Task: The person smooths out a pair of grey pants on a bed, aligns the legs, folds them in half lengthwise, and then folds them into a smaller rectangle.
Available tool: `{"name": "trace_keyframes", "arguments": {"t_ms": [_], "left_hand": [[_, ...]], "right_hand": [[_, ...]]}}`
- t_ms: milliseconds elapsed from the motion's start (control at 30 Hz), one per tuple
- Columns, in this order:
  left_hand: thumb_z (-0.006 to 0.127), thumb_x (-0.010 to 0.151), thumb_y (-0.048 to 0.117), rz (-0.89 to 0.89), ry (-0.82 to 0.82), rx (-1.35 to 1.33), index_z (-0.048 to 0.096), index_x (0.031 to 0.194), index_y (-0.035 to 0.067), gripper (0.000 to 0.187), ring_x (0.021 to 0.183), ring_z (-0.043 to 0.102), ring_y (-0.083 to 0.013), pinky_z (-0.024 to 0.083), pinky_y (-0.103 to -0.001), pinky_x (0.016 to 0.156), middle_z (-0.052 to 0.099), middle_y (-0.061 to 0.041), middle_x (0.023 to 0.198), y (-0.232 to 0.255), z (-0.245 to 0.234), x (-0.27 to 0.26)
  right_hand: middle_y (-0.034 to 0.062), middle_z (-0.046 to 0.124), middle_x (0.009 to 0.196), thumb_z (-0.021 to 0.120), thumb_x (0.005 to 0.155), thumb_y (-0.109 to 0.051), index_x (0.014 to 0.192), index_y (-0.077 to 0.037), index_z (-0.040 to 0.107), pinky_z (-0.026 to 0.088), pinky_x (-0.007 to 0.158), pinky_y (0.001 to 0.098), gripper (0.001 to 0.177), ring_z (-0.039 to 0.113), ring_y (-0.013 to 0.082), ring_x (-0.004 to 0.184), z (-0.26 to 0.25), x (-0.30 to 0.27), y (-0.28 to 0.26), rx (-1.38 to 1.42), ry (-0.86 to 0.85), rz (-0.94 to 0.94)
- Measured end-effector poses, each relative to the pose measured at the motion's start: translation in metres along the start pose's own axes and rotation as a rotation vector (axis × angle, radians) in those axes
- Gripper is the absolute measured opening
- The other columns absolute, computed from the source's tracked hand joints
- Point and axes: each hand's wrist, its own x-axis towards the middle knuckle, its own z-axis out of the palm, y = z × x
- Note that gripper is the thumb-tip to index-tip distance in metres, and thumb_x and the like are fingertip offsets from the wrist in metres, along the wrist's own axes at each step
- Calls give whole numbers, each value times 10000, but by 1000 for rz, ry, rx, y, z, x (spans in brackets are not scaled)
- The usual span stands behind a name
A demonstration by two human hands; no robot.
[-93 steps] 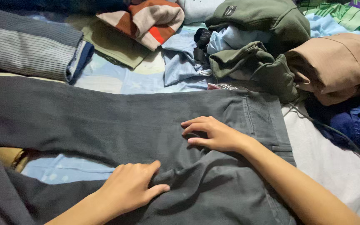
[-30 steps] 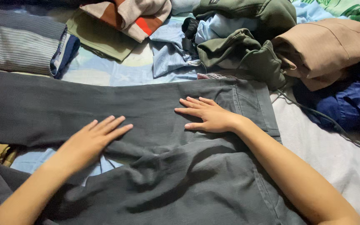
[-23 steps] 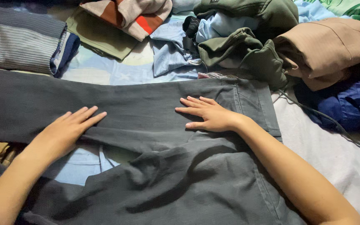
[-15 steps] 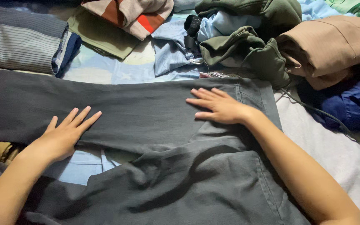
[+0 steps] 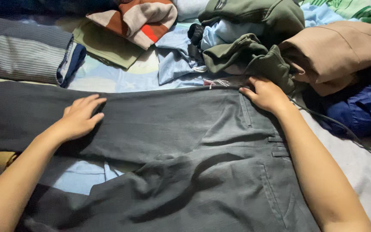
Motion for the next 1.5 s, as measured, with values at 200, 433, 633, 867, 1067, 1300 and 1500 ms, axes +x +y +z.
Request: {"name": "trace_keyframes", "arguments": {"t_ms": [200, 433, 633, 867, 1067, 1300, 1500], "left_hand": [[654, 853, 200, -11, -68, 409, 618, 1417, 260, 569, 1311, 647, -291, 487, -438, 1134, 721, -103, 1335, -3, -6, 66], [765, 838, 301, -249, -301, 427, 721, 1288, 262, 455, 1233, 668, -308, 548, -446, 1007, 705, -108, 1322, -2, -54, 97], [692, 892, 281, -224, -77, 459, 741, 1272, 265, 384, 1243, 675, -289, 469, -512, 1078, 745, -94, 1304, -12, -10, 83], [684, 781, 162, -51, 396, 280, 662, 1248, 131, 468, 1272, 572, -335, 277, -650, 1128, 674, -108, 1299, 37, 21, 68], [653, 906, 237, 370, 339, -317, 628, 1312, 92, 431, 1268, 554, -371, 376, -464, 1124, 638, -173, 1312, 182, 21, 66], [526, 998, 424, 421, 164, -186, 457, 1510, 125, 597, 1495, 300, -316, 185, -489, 1214, 408, -135, 1578, 219, 50, 48], [480, 999, 487, 382, 147, -65, 429, 1532, 163, 625, 1515, 263, -300, 165, -485, 1221, 351, -101, 1624, 217, 57, 51]], "right_hand": [[278, 725, 1020, 581, 969, -599, 1090, -55, 724, 541, 886, 521, 575, 691, 453, 990, -10, -3, -6, -140, -151, 135], [289, 714, 1007, 616, 943, -594, 1046, -23, 690, 539, 844, 536, 585, 678, 471, 973, 0, -1, 0, -99, -68, 88], [284, 702, 1011, 641, 940, -560, 1015, -7, 677, 535, 832, 538, 560, 672, 473, 962, 4, -3, -1, -70, 23, 67], [287, 690, 1013, 623, 970, -534, 1058, -2, 633, 527, 817, 544, 540, 657, 489, 954, 0, -4, -9, -110, 41, 53], [257, 698, 1040, 627, 984, -482, 1068, -7, 626, 533, 830, 530, 482, 667, 462, 967, -7, -4, -21, -198, 32, 24], [140, 691, 1169, 609, 999, -435, 1189, -97, 662, 466, 981, 449, 391, 635, 345, 1115, -8, -4, -54, -179, 58, -144], [186, 505, 1445, 536, 996, -484, 1493, -143, 476, 367, 1061, 494, 605, 521, 393, 1267, 19, -6, -58, 15, -71, -208]]}}
